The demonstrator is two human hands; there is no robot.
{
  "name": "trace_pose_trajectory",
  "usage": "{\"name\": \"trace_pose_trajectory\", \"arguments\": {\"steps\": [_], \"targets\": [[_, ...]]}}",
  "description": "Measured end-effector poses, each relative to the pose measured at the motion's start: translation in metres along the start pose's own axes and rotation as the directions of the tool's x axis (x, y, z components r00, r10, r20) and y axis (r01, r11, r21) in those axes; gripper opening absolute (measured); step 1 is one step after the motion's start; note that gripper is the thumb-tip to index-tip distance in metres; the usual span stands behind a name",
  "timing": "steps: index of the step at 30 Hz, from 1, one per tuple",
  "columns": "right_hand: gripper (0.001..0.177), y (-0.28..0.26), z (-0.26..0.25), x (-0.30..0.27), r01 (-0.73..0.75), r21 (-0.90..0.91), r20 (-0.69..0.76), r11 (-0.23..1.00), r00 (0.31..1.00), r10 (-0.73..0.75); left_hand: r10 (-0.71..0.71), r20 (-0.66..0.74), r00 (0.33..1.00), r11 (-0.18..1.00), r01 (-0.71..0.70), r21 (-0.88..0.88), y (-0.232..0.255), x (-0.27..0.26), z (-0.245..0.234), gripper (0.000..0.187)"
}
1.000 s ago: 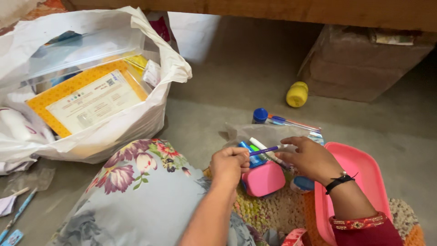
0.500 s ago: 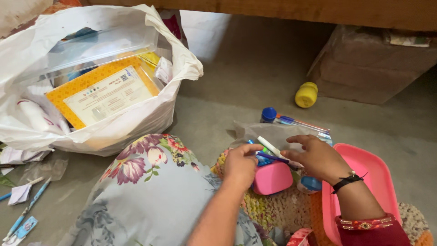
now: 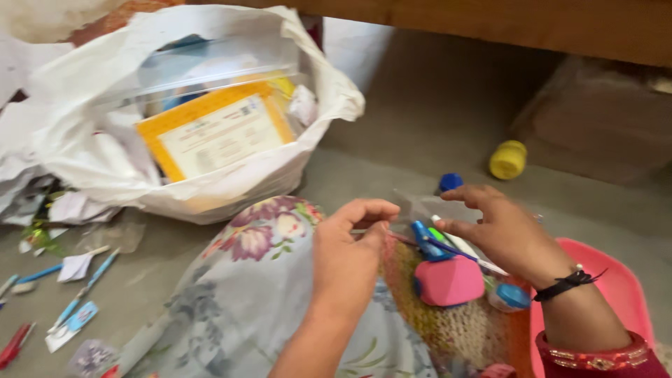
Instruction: The person sorts through a pile of stationery and crumpled papers on the floor, picking up pens, highlighters, and small boxes, then placing them into a white bag. They also fold and place crumpled papers into the bag.
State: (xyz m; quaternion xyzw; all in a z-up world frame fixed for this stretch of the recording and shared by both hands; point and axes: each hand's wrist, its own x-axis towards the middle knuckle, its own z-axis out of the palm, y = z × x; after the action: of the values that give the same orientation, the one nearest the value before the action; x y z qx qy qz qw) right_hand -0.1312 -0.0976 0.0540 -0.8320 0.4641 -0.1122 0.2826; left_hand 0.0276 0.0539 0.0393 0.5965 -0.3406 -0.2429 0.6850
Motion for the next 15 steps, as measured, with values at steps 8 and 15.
{"name": "trace_pose_trajectory", "arguments": {"steps": [8, 15], "targets": [[0.055, -0.106, 0.022, 0.004, 0.21, 0.059, 0.065, 0.976, 0.975, -0.214, -0.064, -0.188, 0.98, 0.994, 0.047, -0.096, 0.047, -0.014, -0.1, 0.016], [0.051, -0.198, 0.06, -0.015, 0.369, 0.085, 0.197, 0.926, 0.904, -0.378, -0.064, -0.342, 0.937, 0.991, 0.1, 0.087, 0.066, -0.047, -0.2, 0.018]]}}
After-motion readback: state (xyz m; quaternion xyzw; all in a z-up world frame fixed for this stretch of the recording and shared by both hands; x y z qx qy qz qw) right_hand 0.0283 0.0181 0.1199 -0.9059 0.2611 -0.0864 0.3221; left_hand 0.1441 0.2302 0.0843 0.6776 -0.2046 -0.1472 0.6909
